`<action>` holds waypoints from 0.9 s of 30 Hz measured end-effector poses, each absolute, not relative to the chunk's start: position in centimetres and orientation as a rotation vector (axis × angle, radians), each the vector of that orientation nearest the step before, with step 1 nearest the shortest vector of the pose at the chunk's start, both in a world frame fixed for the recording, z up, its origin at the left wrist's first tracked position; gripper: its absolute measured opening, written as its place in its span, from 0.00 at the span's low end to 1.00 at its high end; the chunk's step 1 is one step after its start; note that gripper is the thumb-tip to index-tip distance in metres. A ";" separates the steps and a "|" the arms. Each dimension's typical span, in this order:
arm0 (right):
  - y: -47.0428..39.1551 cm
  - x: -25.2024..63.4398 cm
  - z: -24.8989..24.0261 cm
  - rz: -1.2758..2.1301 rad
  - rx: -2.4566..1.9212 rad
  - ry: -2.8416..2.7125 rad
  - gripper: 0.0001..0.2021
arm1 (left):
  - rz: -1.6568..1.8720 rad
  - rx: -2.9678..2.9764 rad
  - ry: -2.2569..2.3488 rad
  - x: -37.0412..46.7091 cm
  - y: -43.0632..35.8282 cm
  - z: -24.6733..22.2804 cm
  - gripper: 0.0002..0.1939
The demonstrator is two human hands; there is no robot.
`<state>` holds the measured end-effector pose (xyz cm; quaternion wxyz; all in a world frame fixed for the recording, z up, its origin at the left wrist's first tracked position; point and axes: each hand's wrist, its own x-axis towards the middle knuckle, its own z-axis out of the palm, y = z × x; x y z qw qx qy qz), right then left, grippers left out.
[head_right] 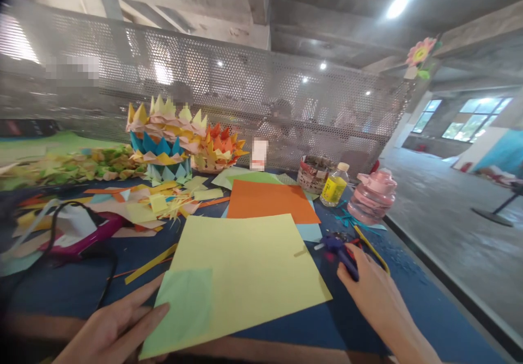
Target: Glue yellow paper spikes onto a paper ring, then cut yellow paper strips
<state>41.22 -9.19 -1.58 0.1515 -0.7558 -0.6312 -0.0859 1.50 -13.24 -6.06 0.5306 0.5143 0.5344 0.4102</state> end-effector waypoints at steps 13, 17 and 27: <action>-9.0 38.7 -1.6 -0.367 -1.974 -1.839 0.25 | 0.994 1.129 1.212 1.9 -13.5 -4.7 0.46; -8.5 40.3 -2.4 -0.412 -2.022 -1.814 0.29 | 0.991 1.147 1.238 1.9 -13.6 -4.8 0.47; -9.3 44.7 -3.4 -0.420 -2.152 -1.753 0.33 | 1.020 1.153 1.312 2.2 -13.8 -4.9 0.46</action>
